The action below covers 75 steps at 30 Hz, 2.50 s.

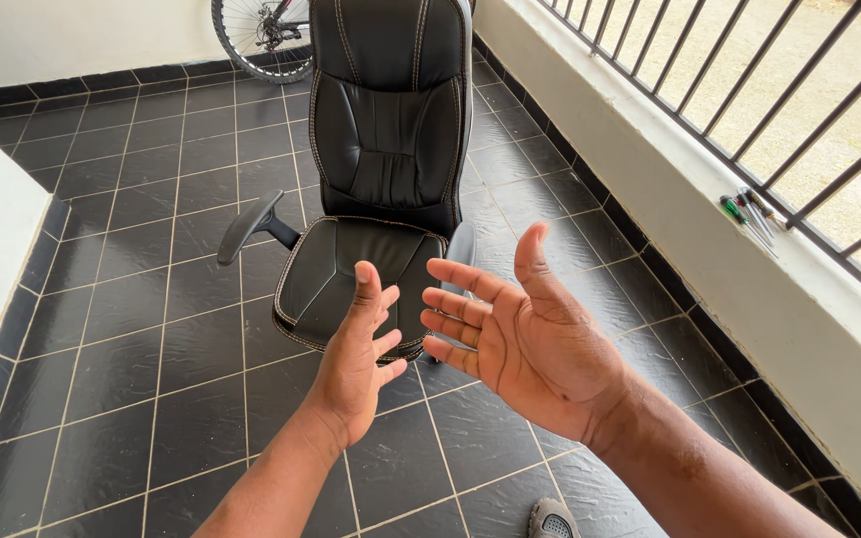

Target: The person inspects a black office chair, then sits on the floor and uses an Allen key and a screwdriver to tighten bolts at the chair's base. The chair remains on the floor during the repair.

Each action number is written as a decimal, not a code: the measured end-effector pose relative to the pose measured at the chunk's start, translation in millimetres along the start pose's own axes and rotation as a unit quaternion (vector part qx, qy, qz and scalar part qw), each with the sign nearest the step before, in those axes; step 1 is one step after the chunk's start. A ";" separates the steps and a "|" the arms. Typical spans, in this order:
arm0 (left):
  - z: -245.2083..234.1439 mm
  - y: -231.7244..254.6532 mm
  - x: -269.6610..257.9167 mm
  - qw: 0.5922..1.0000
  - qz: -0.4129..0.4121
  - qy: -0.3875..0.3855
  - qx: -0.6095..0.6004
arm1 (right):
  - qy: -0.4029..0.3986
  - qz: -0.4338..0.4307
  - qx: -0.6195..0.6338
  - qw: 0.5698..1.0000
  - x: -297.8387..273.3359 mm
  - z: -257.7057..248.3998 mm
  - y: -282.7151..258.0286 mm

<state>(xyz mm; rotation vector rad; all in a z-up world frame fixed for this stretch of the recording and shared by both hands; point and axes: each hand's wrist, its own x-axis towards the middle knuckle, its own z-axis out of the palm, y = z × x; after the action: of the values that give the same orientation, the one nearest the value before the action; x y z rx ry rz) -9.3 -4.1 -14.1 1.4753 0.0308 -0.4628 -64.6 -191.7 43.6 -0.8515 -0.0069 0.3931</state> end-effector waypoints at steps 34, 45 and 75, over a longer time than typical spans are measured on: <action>-42.0 21.5 47.0 0.997 -0.056 0.061 0.009 | 0.164 -0.005 0.025 0.986 55.3 -49.3 -30.8; -15.9 25.0 132.7 0.992 -0.075 0.084 -0.048 | 0.223 0.034 -0.005 0.974 143.0 -124.5 -71.4; -256.7 21.6 354.1 0.978 -0.093 0.185 0.000 | 0.194 -0.025 -0.208 0.958 371.0 -100.8 -54.7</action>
<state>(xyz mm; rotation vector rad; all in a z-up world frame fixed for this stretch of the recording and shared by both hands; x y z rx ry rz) 387.1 143.3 -128.0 1.5491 0.4674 -0.3326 314.5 -171.3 -38.6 -1.3324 0.2606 0.1696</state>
